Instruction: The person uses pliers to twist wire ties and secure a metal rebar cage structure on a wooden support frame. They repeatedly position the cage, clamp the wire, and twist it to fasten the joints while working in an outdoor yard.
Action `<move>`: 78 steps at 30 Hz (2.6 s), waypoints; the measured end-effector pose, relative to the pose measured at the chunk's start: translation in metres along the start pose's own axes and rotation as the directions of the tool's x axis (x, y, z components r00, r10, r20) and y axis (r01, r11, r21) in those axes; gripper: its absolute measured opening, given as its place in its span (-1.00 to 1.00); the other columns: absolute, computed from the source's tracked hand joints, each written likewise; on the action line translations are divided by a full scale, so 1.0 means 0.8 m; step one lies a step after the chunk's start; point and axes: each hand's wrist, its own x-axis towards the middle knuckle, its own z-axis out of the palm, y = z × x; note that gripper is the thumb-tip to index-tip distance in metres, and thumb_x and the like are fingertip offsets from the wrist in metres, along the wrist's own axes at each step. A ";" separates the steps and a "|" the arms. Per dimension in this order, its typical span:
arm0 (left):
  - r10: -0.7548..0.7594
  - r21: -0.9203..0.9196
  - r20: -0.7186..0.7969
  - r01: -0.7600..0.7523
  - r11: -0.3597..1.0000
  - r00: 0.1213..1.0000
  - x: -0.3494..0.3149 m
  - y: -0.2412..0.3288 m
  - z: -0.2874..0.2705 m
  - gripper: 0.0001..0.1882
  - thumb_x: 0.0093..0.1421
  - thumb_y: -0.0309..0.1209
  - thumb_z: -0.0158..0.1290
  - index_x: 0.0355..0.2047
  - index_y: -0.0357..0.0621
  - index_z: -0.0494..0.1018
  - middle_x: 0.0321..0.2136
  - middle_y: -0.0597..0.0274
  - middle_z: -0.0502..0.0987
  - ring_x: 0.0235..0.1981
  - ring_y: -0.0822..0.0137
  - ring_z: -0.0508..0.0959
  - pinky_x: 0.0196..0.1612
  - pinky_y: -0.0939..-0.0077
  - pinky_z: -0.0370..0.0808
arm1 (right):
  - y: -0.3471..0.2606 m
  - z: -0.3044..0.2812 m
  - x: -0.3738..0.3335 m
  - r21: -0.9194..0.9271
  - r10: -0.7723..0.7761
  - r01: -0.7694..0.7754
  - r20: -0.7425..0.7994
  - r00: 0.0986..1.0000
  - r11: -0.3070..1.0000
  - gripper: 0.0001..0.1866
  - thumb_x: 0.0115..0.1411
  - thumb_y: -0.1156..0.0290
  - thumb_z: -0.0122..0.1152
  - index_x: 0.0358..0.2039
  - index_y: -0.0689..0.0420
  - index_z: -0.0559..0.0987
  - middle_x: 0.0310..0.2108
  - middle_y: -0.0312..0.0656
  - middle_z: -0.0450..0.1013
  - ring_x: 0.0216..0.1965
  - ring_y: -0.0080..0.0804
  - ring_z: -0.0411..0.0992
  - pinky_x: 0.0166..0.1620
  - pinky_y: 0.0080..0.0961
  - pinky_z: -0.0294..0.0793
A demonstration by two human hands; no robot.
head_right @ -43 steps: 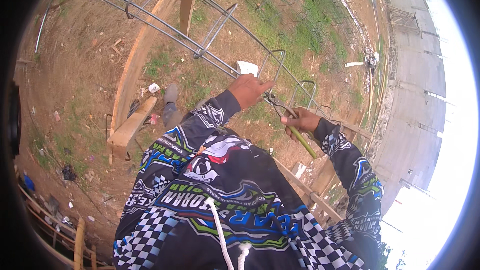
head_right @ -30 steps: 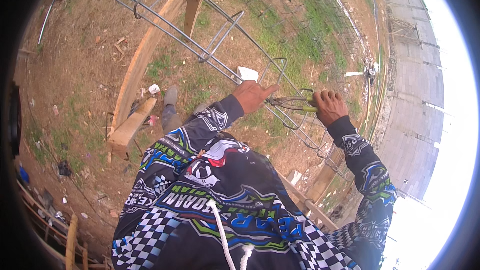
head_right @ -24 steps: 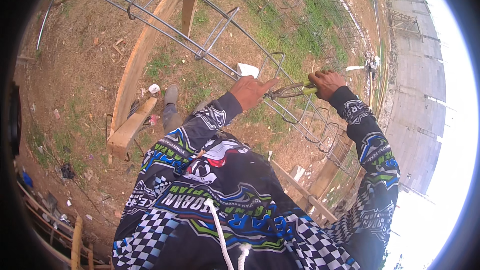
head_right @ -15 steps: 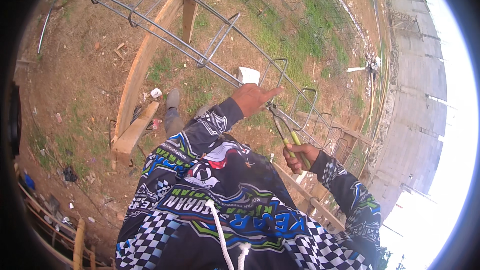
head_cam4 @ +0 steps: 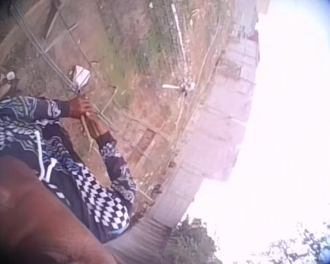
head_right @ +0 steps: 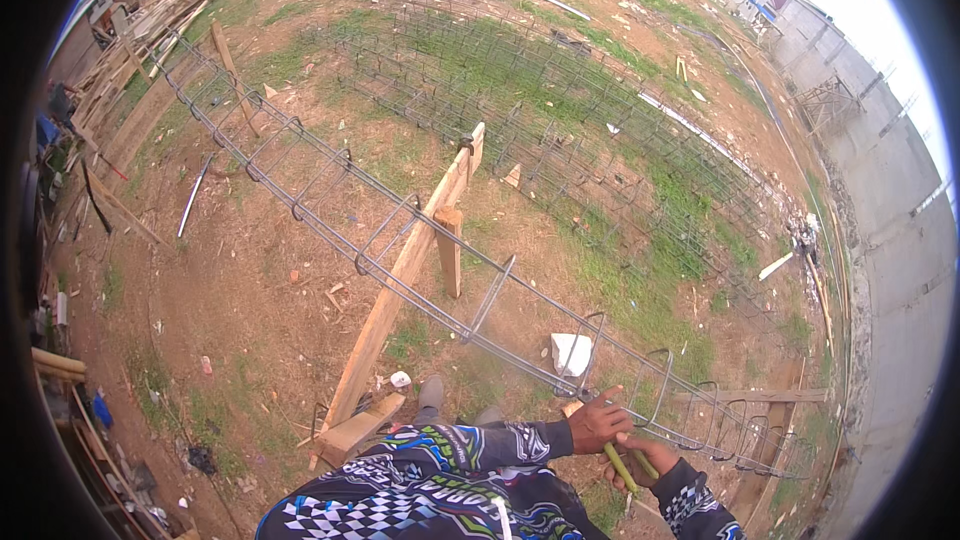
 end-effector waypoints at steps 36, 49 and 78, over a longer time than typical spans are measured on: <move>-0.367 -0.030 -0.343 0.381 0.924 0.865 0.032 0.007 0.020 -0.38 -0.08 -0.31 0.25 0.01 -0.16 0.32 -0.01 0.10 0.43 0.07 0.03 0.40 0.10 0.18 0.33 | -0.064 0.063 0.075 0.170 -0.770 0.979 -0.638 0.022 -0.113 -0.51 0.33 -0.07 0.04 -0.45 0.15 0.42 -0.53 -0.29 0.25 -0.48 -0.49 0.26 -0.32 -0.52 0.34; -0.734 -0.090 -0.236 0.737 0.669 0.637 0.102 -0.044 0.025 -0.52 -0.06 -0.28 0.23 -0.12 -0.13 0.40 -0.39 -0.11 0.57 -0.27 -0.16 0.57 -0.24 -0.04 0.46 | -0.154 0.028 0.097 0.043 -0.780 0.983 -0.602 0.170 0.181 -0.55 0.29 -0.03 0.15 -0.49 0.05 0.30 -0.59 -0.39 0.18 -0.57 -0.60 0.15 -0.47 -0.56 0.20; -0.360 -0.527 0.450 0.568 0.632 0.817 0.079 -0.054 -0.046 -0.37 -0.13 -0.31 0.37 0.00 -0.09 0.44 -0.20 0.18 0.58 -0.14 0.30 0.56 -0.07 0.34 0.48 | -0.086 0.034 0.057 -0.056 -0.931 0.997 0.363 -0.025 -0.049 -0.65 0.26 0.16 0.24 -0.44 0.16 0.39 -0.57 -0.32 0.27 -0.53 -0.48 0.30 -0.37 -0.42 0.38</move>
